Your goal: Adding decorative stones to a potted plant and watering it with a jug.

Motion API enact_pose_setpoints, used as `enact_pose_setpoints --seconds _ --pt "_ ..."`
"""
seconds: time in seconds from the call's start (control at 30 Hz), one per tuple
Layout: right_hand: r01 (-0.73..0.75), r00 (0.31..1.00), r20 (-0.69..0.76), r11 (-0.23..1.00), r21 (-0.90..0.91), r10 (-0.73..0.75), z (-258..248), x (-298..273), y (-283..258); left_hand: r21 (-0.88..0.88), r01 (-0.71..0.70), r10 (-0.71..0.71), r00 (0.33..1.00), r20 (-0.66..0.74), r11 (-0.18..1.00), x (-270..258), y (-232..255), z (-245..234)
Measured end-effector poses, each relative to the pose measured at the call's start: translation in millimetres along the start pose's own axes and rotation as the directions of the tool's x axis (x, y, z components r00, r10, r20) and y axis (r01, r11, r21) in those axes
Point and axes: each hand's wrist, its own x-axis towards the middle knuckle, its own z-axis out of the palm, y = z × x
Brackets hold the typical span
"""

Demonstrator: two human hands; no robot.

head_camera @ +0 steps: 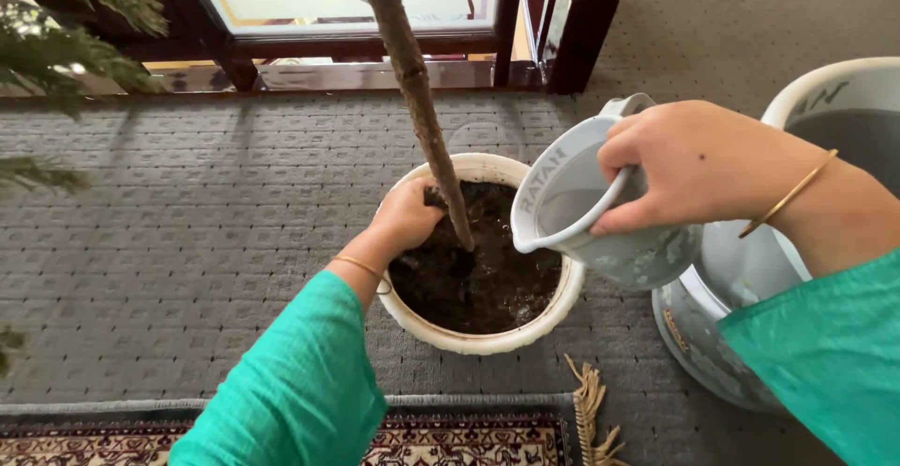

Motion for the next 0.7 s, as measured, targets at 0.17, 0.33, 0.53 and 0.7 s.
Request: enact_pose_setpoints --seconds 0.17,0.33,0.53,0.7 --pt "-0.026 0.999 0.039 0.999 -0.033 0.028 0.9 2.9 -0.8 0.022 0.076 -0.077 0.996 0.053 0.997 5.6 17.5 -2.4" --pt "-0.063 0.997 0.031 0.998 -0.019 0.064 1.1 2.2 2.6 0.203 -0.152 0.143 0.988 0.06 0.967 19.1 15.6 7.1" --pt "-0.065 0.997 0.026 0.997 -0.044 0.066 3.6 2.7 4.0 -0.022 -0.075 0.078 0.944 0.32 0.997 32.1 -1.3 10.9" --pt "-0.065 0.997 0.025 0.996 -0.062 0.067 1.4 2.0 2.8 0.071 -0.157 0.124 0.932 0.341 0.985 -23.5 48.2 -38.1"
